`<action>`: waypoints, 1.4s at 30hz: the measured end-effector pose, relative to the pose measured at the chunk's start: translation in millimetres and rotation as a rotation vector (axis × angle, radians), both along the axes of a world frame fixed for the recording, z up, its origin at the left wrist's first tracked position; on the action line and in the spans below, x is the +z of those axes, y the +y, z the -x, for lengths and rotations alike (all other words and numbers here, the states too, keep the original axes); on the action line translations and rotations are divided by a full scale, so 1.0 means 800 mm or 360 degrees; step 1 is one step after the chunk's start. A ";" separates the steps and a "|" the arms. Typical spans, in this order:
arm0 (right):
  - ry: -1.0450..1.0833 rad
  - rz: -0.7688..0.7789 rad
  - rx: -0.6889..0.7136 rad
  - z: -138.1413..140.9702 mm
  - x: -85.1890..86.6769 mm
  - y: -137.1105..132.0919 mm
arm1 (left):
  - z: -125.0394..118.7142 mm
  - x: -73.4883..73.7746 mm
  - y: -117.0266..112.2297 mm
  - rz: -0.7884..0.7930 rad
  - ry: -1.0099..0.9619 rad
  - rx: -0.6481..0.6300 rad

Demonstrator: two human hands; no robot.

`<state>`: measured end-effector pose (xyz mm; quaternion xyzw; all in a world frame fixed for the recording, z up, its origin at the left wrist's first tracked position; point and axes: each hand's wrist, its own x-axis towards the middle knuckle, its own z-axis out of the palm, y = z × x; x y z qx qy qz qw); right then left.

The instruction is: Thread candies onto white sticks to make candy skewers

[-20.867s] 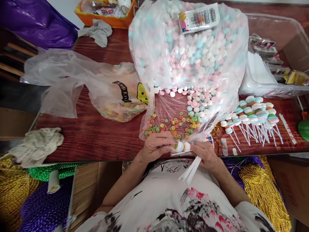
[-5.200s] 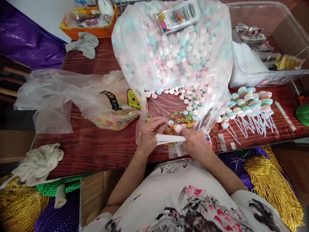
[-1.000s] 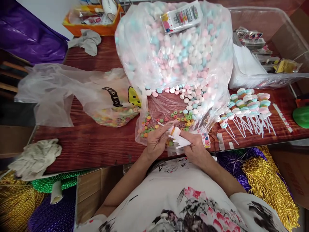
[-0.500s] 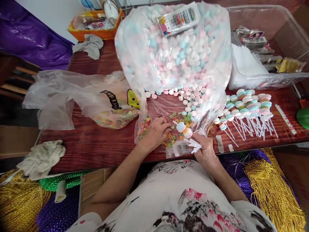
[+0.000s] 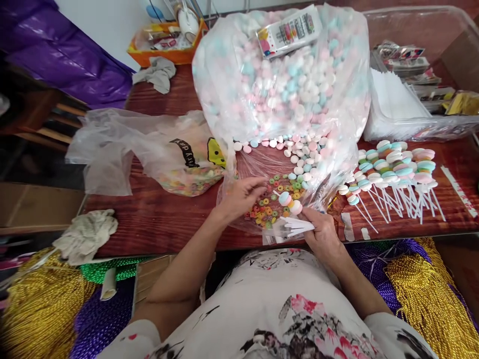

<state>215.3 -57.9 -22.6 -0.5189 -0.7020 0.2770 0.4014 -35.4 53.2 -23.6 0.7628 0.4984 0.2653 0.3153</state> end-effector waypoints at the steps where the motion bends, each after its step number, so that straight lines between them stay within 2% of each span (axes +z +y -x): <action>1: -0.0023 -0.0016 -0.0010 0.000 0.001 0.001 | -0.002 0.003 0.001 -0.0007 0.0125 -0.0112; 3: -0.0053 -0.0016 -0.0007 -0.001 0.001 0.000 | -0.004 0.007 -0.003 -0.0057 0.0381 -0.0241; 5: -0.0076 0.0029 0.0023 -0.002 -0.001 -0.002 | -0.004 0.008 -0.013 -0.0110 0.0576 -0.0281; 11: -0.0140 0.0092 0.0037 0.000 -0.008 -0.004 | 0.000 0.000 -0.043 -0.0294 0.0744 -0.0192; 13: -0.0125 0.0063 0.0045 0.001 -0.007 -0.002 | 0.004 -0.004 -0.046 -0.0330 0.0653 -0.0150; 16: -0.0113 0.0030 0.0043 0.000 -0.006 0.000 | 0.014 -0.009 -0.042 -0.0345 0.0303 -0.0054; 18: -0.0127 0.0027 0.0018 -0.001 -0.006 0.000 | 0.018 -0.011 -0.039 -0.0311 0.0025 0.0036; 20: -0.0151 0.0029 -0.0001 -0.002 -0.007 0.001 | 0.014 -0.012 -0.038 -0.0229 -0.0100 0.0012; 22: -0.0166 0.0017 -0.0007 -0.001 -0.008 0.001 | 0.004 -0.012 -0.040 -0.0179 0.0036 -0.0144; 25: -0.0159 0.0022 0.0013 0.001 -0.008 0.000 | -0.011 -0.012 -0.049 -0.0223 0.0479 -0.0290; 28: -0.0148 0.0056 0.0028 -0.001 -0.009 -0.003 | -0.015 -0.009 -0.061 -0.0296 0.0763 -0.0211; 31: -0.0169 0.0069 0.0016 -0.007 -0.013 -0.005 | -0.009 -0.008 -0.069 -0.0321 0.0821 -0.0136; 34: -0.0175 0.0058 0.0012 -0.008 -0.016 -0.006 | -0.002 -0.009 -0.071 -0.0329 0.0542 -0.0100; 37: -0.0132 0.0033 0.0069 0.000 -0.012 -0.007 | 0.000 -0.010 -0.068 -0.0207 -0.0174 0.0052; 40: -0.0082 0.0017 0.0184 0.013 -0.004 -0.009 | -0.007 -0.006 -0.065 0.0226 -0.1001 0.0419; 42: -0.0054 -0.0010 0.0240 0.021 0.001 -0.008 | -0.015 0.000 -0.066 0.0520 -0.1415 0.0596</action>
